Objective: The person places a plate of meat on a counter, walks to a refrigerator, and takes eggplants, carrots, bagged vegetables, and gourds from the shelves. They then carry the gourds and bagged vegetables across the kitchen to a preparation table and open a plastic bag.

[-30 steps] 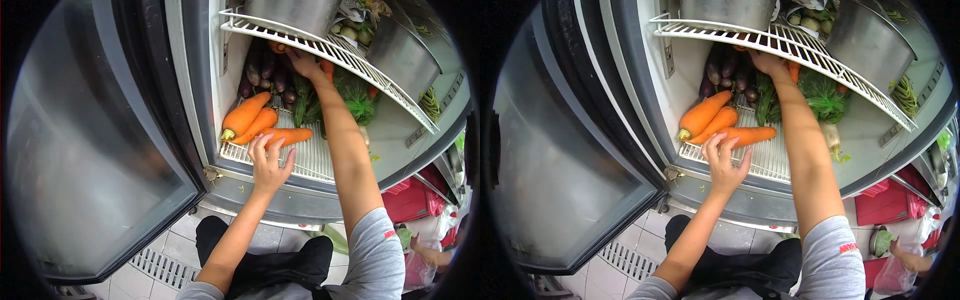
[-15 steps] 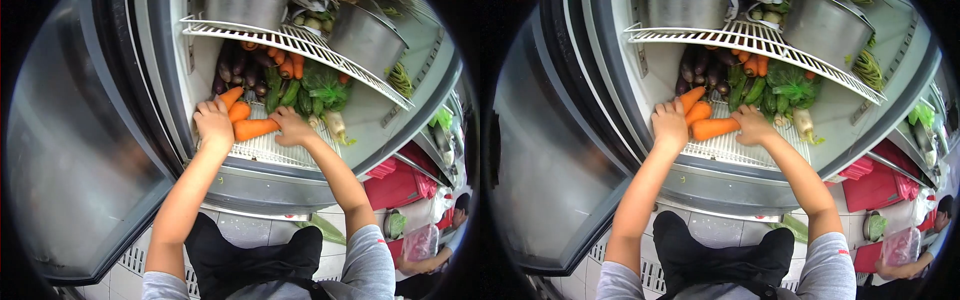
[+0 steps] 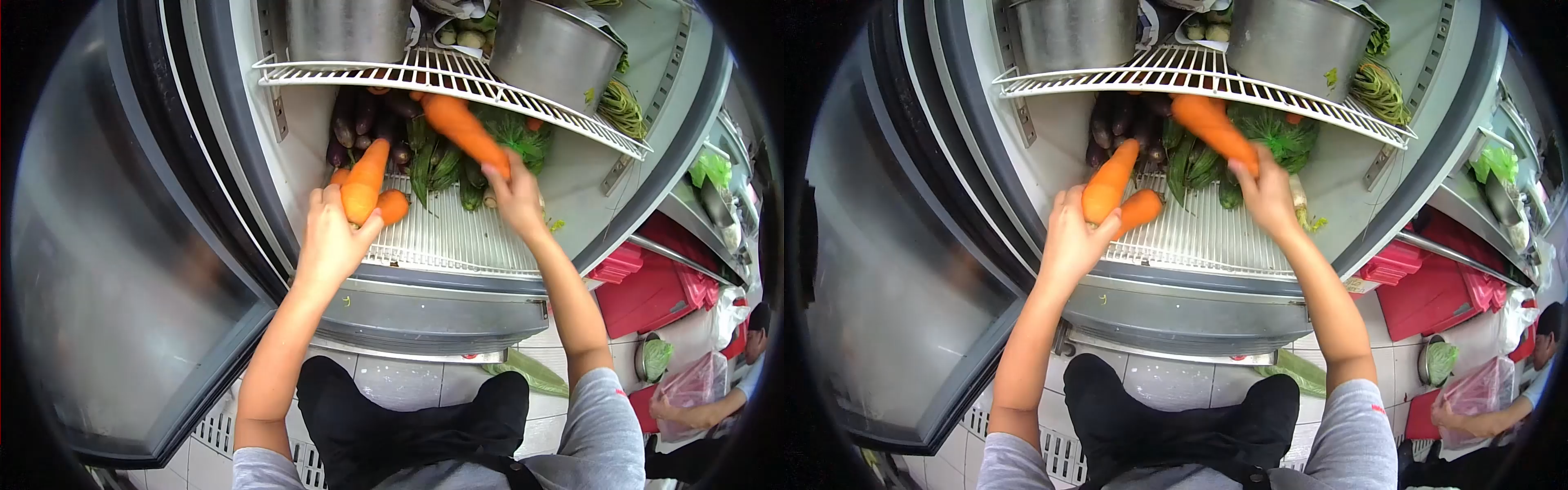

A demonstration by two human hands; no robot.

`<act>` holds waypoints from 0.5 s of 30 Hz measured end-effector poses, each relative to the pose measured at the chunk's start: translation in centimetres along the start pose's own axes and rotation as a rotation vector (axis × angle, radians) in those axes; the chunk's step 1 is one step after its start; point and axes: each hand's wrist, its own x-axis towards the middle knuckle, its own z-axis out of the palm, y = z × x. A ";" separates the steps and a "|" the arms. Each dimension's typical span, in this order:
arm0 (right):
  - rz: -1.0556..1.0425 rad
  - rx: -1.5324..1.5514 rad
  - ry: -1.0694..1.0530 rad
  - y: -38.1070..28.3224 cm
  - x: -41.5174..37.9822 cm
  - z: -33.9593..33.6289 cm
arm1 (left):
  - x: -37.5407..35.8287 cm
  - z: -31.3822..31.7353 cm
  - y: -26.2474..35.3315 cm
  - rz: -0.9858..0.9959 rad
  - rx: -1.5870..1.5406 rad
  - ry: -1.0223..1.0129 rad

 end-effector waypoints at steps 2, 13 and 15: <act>-0.003 -0.301 0.180 0.0 4.8 1.1 | 0.8 0.8 0.9 0.043 -0.088 0.063; -0.232 -0.615 0.129 0.7 11.7 3.6 | 19.9 14.0 3.1 0.606 0.057 0.261; -0.369 -0.788 0.372 -0.4 7.4 3.1 | 24.3 17.3 2.6 0.576 0.166 0.144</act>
